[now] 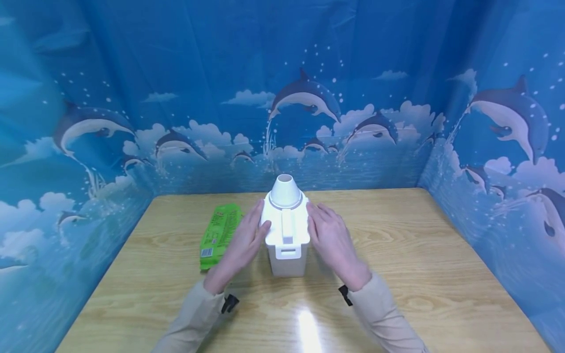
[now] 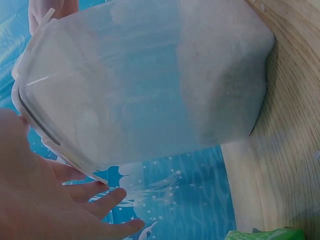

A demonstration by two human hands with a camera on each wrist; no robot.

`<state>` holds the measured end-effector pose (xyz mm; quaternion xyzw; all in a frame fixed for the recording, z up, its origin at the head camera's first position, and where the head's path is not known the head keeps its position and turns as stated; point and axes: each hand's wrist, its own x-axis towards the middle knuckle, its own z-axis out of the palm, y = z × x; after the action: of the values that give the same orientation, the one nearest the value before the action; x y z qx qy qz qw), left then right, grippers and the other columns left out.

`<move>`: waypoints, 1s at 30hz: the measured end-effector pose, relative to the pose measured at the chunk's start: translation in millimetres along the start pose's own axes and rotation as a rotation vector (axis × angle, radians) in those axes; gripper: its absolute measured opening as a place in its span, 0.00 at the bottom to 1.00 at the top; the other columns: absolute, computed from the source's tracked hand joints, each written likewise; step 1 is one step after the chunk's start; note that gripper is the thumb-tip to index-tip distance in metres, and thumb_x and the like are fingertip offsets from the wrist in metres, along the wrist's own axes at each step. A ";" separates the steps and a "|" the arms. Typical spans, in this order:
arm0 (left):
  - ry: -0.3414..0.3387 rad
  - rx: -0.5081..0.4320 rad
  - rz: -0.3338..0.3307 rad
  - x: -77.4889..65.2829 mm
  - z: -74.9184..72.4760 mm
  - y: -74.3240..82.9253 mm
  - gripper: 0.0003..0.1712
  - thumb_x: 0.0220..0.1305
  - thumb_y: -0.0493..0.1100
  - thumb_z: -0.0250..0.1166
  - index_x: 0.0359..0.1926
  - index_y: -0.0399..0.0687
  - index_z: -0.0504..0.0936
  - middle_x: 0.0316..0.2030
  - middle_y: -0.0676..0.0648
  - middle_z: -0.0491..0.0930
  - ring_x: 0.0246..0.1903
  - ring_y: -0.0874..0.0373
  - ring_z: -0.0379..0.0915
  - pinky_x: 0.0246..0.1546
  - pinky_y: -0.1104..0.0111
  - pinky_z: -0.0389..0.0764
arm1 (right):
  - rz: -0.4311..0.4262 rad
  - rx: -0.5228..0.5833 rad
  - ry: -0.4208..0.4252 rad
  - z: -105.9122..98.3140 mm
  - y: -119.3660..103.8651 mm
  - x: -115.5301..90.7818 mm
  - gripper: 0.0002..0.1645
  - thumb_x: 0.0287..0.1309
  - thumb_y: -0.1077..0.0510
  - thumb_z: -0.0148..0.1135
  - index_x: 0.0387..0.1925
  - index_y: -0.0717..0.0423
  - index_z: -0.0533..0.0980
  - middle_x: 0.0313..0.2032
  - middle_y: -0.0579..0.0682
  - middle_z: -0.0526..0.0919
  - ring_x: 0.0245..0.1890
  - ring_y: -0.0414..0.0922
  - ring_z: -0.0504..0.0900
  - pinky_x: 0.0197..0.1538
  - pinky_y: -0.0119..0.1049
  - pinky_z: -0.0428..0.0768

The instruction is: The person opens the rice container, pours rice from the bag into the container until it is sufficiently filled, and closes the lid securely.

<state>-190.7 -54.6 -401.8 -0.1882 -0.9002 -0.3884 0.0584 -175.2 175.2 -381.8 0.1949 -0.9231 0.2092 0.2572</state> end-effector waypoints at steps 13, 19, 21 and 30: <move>0.024 0.011 -0.008 -1.7 2.8 2.1 0.42 0.80 0.64 0.39 0.80 0.42 0.47 0.79 0.43 0.45 0.78 0.46 0.44 0.77 0.47 0.45 | -0.031 -0.098 0.001 1.0 -4.3 -0.2 0.21 0.73 0.60 0.54 0.60 0.68 0.77 0.55 0.65 0.83 0.57 0.64 0.80 0.61 0.59 0.78; 0.036 0.022 0.008 -2.1 2.7 2.5 0.41 0.80 0.61 0.40 0.80 0.40 0.48 0.79 0.40 0.47 0.78 0.44 0.46 0.77 0.46 0.47 | -0.035 -0.120 -0.009 1.6 -5.2 -1.9 0.22 0.74 0.59 0.52 0.62 0.67 0.75 0.54 0.65 0.83 0.57 0.63 0.80 0.62 0.58 0.77; 0.037 0.025 0.011 -2.0 2.5 2.2 0.41 0.80 0.61 0.41 0.79 0.40 0.49 0.79 0.40 0.48 0.78 0.44 0.46 0.77 0.46 0.47 | -0.041 -0.123 -0.002 2.0 -4.9 -2.3 0.22 0.74 0.59 0.53 0.62 0.67 0.76 0.54 0.65 0.83 0.56 0.63 0.80 0.62 0.58 0.77; 0.024 0.043 0.005 -1.9 1.4 3.2 0.40 0.80 0.61 0.41 0.80 0.41 0.49 0.79 0.41 0.48 0.77 0.44 0.47 0.77 0.46 0.47 | -0.156 -0.128 0.047 1.6 -9.5 -3.7 0.27 0.78 0.49 0.47 0.69 0.57 0.71 0.65 0.59 0.76 0.63 0.62 0.75 0.62 0.63 0.74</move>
<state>-187.7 -52.2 -401.0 -0.1846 -0.9070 -0.3711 0.0742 -168.5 167.4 -382.3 0.2444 -0.9102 0.1334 0.3065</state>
